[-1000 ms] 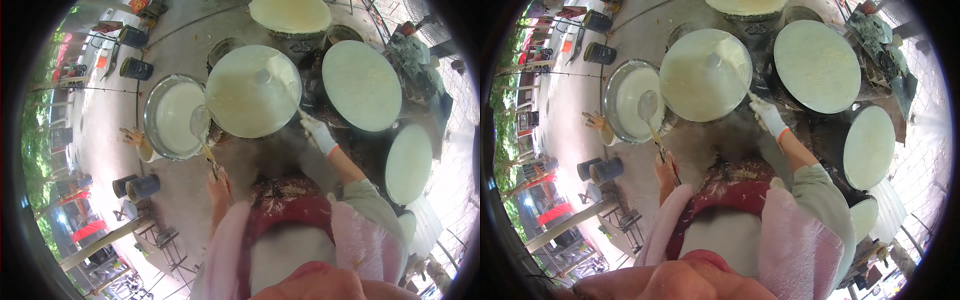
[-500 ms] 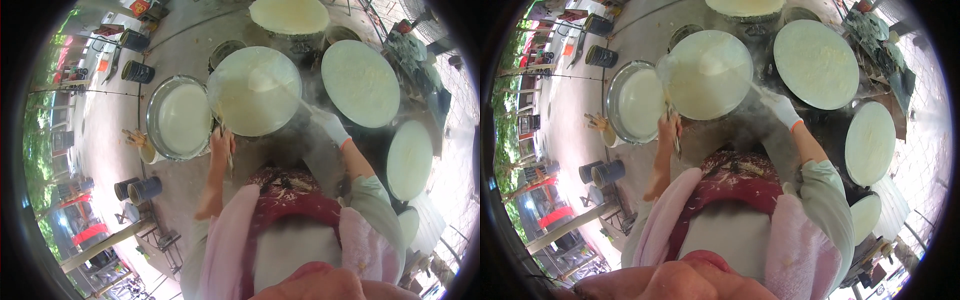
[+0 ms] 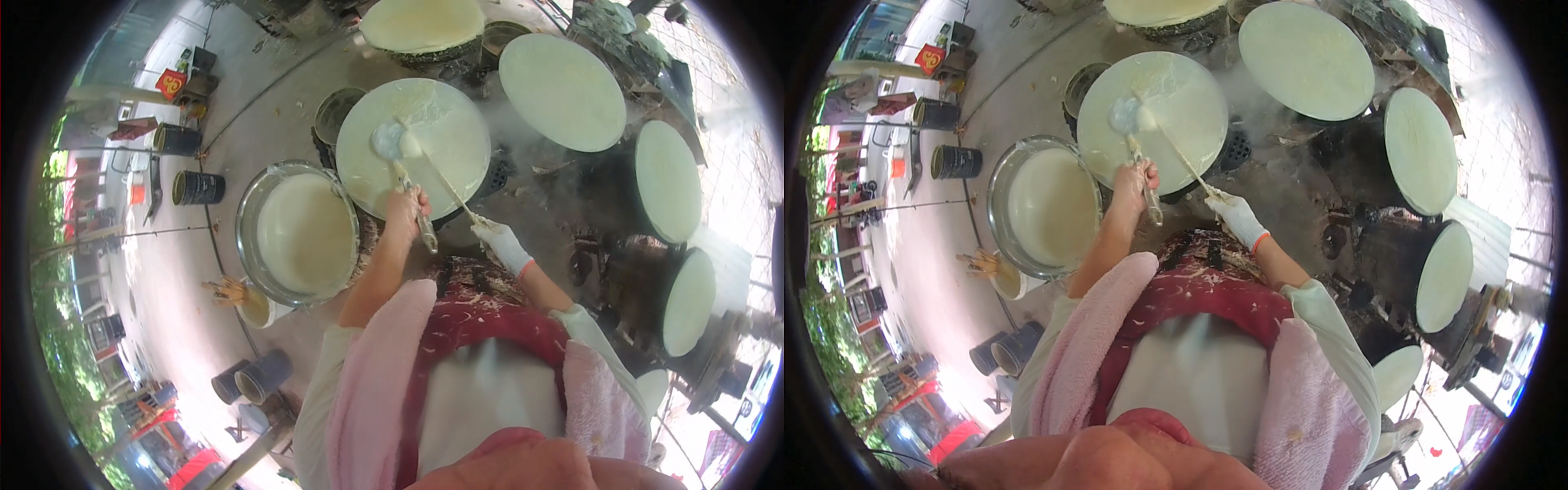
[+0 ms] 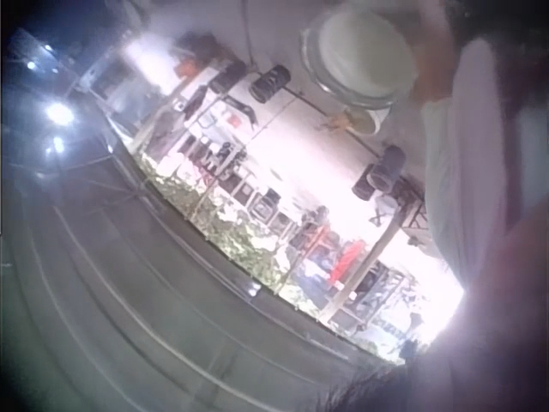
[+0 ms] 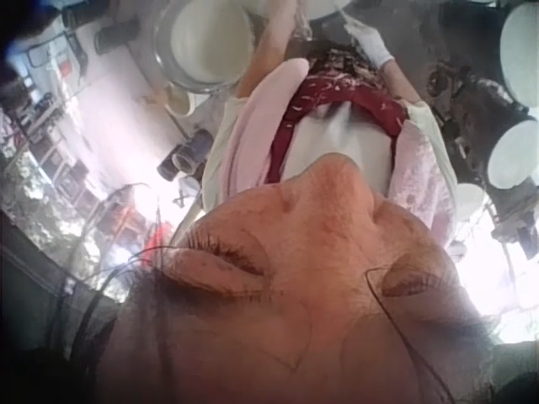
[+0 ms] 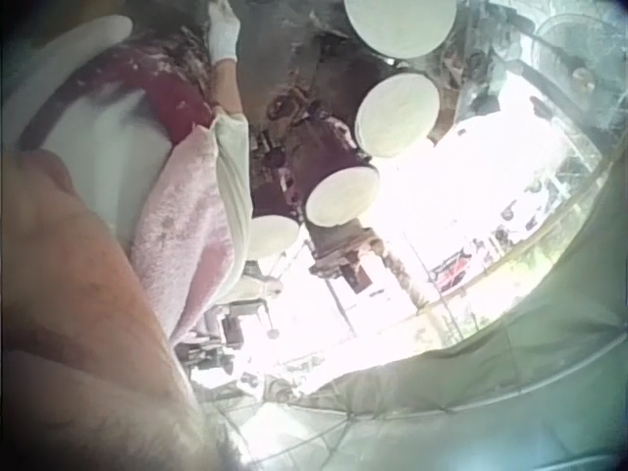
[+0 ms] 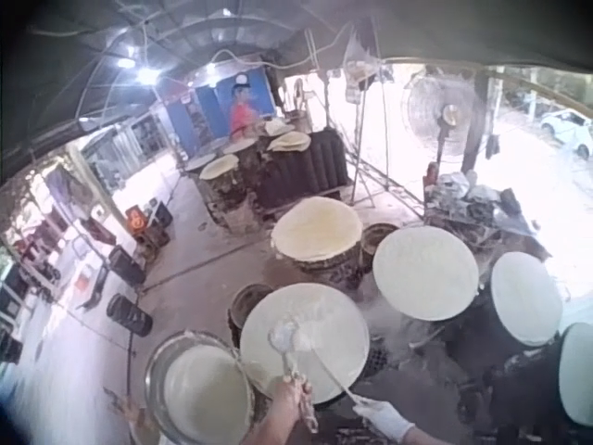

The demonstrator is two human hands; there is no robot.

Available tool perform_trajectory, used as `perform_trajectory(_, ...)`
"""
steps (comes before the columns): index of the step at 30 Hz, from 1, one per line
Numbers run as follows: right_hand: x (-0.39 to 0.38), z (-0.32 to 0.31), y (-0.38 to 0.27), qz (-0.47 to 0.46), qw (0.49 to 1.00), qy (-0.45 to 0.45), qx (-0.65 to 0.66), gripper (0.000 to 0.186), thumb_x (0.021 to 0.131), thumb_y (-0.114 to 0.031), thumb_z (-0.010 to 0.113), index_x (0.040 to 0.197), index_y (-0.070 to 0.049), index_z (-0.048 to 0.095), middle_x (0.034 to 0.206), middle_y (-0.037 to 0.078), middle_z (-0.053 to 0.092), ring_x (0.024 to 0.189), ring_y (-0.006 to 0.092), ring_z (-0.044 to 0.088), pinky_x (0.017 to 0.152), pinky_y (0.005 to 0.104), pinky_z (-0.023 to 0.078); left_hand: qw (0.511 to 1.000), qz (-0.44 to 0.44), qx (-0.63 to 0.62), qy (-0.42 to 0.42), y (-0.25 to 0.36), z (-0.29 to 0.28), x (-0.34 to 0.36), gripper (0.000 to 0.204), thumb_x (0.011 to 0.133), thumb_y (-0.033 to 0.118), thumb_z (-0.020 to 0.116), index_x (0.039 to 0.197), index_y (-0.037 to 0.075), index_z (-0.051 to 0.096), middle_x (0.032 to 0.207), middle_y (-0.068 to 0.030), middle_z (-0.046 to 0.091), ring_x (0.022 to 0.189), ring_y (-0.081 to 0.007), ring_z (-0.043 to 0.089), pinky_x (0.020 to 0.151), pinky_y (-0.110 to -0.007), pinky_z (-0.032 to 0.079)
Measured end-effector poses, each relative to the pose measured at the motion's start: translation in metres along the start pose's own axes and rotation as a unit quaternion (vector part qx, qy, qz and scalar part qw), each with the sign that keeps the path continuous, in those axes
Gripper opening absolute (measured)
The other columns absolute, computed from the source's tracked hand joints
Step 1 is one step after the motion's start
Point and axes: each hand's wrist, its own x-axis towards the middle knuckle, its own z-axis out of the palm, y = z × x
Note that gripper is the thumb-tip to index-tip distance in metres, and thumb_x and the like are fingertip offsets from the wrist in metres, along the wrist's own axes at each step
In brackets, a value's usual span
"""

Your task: The person uses a ladle to pour batter onto multiple hot plates and spreads it into thin circles using a wooden stick. The person also lifts and peels the cooked wrappers off the plates and places them on a stack nearby.

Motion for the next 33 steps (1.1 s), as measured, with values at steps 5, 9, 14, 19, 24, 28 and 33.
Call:
perform_trajectory(5,0.001,-0.001,0.012,-0.211,0.964,0.115,-0.111,0.042,0.09,-0.022,0.057,0.131,-0.011,0.053,0.104,-0.004,0.062,0.076,0.0016,0.051,0.069,0.015,0.042,0.999,-0.023,-0.015,-0.032,-0.014,-0.027,-0.001,0.012,0.086,0.009,0.055,0.076,0.009,0.048,0.063,-0.0038,0.05,0.049,-0.0133,0.046,0.043,-0.027,0.036)
perform_trajectory(9,-0.017,0.06,-0.021,0.025,0.997,-0.052,-0.052,0.039,0.089,-0.031,0.059,0.122,-0.011,0.061,0.084,0.0,0.064,0.055,0.0066,0.049,0.049,0.0225,0.04,0.983,-0.079,-0.145,-0.084,-0.009,-0.077,0.032,0.017,0.089,0.008,0.05,0.072,0.01,0.046,0.064,-0.0013,0.047,0.054,-0.0101,0.044,0.051,-0.026,0.04)
perform_trajectory(14,-0.029,-0.004,-0.001,-0.078,0.995,0.065,0.008,0.044,0.086,-0.036,0.063,0.124,-0.015,0.06,0.08,0.0,0.064,0.057,0.007,0.051,0.051,0.0234,0.04,0.88,-0.111,-0.264,-0.378,0.032,-0.092,-0.022,0.015,0.094,0.011,0.044,0.091,-0.003,0.05,0.065,-0.0032,0.046,0.049,-0.0084,0.044,0.047,-0.024,0.039)
perform_trajectory(19,-0.069,-0.04,0.028,-0.135,0.947,0.118,-0.266,0.05,0.081,-0.039,0.067,0.125,-0.016,0.059,0.117,0.011,0.063,0.106,0.0166,0.059,0.096,0.0304,0.041,0.84,-0.13,-0.268,-0.454,0.072,-0.077,-0.074,0.028,0.098,0.014,0.039,0.108,-0.011,0.046,0.066,-0.0045,0.046,0.041,-0.0074,0.041,0.039,-0.021,0.035)
perform_trajectory(24,-0.136,-0.148,0.046,-0.053,0.912,0.334,0.231,0.05,0.087,-0.043,0.058,0.129,-0.017,0.052,0.079,0.003,0.062,0.043,0.0107,0.045,0.037,0.0273,0.036,0.849,-0.202,-0.263,-0.411,0.059,0.009,-0.077,0.033,0.1,0.015,0.035,0.116,-0.014,0.037,0.068,-0.007,0.046,0.033,-0.0081,0.037,0.031,-0.019,0.027)
perform_trajectory(28,-0.184,-0.261,0.06,-0.197,0.82,0.437,0.314,0.033,0.085,-0.04,0.066,0.102,-0.013,0.055,0.078,0.003,0.064,0.033,0.0049,0.035,0.029,0.0213,0.022,0.791,-0.3,-0.263,-0.463,0.021,0.105,-0.083,0.031,0.1,0.013,0.034,0.115,-0.014,0.036,0.069,-0.0081,0.046,0.033,-0.0079,0.038,0.031,-0.02,0.025)
perform_trajectory(33,-0.17,-0.398,0.051,-0.225,0.738,0.486,0.412,0.041,0.078,-0.032,0.074,0.104,-0.01,0.051,0.054,-0.004,0.041,0.034,0.0082,0.031,0.032,0.0255,0.02,0.751,-0.355,-0.247,-0.499,-0.015,0.217,-0.107,0.036,0.102,0.017,0.029,0.12,-0.014,0.036,0.067,-0.0053,0.045,0.038,-0.0072,0.044,0.044,-0.025,0.029)
